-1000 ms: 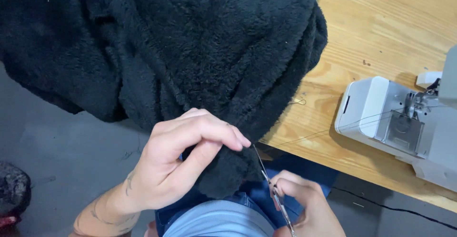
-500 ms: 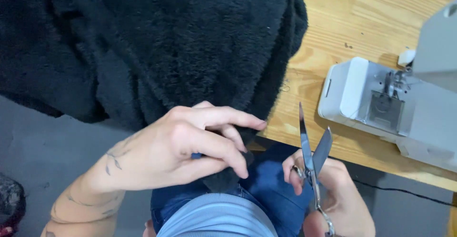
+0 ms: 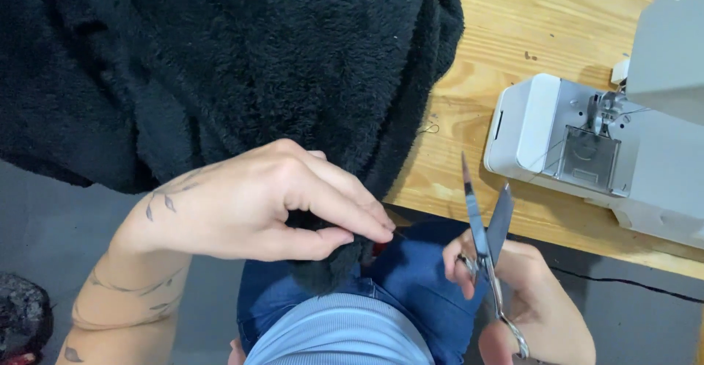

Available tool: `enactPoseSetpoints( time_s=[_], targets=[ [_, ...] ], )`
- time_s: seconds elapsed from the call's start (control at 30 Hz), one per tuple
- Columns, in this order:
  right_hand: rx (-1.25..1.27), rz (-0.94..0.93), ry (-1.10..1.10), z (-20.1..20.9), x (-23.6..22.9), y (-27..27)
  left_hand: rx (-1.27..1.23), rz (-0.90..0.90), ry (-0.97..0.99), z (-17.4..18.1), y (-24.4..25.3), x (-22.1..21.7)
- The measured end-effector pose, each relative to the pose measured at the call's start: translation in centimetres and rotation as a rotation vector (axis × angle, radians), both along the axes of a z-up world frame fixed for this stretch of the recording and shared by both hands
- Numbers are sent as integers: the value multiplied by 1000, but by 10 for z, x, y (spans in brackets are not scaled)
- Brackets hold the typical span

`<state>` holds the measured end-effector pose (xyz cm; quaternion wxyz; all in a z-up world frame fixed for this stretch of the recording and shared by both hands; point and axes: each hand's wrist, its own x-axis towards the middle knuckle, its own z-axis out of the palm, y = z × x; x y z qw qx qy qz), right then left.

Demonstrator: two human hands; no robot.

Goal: Sewing fabric with a machine, cutting thread and fabric with scissors, and measuring and cutting elastic tape from a roll.

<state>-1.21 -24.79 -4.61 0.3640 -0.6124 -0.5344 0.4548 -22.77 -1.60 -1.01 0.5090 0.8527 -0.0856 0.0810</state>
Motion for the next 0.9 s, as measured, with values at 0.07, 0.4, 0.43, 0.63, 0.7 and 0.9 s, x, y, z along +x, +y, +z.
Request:
enactPoseSetpoints(
  time_s=[0.07,0.4,0.43,0.63,0.7,0.9],
  targets=[
    [-29,-59,-61,1,-4,-9,-113,7,55,-1,3,-1],
    [-217,168,-62,-21,3,-10,-309,22,136,-1,5,1],
    [-220,169,-71,-21,1,-7,-338,16,150,-2,4,2],
    [-222,182,-49,-25,-3,9,-386,-11,186,-6,5,3],
    [-194,208,-32,-26,-3,13,-380,-28,183,-8,6,4],
    [-188,217,-41,-26,-1,17,-356,-71,194,-12,7,6]
  ],
)
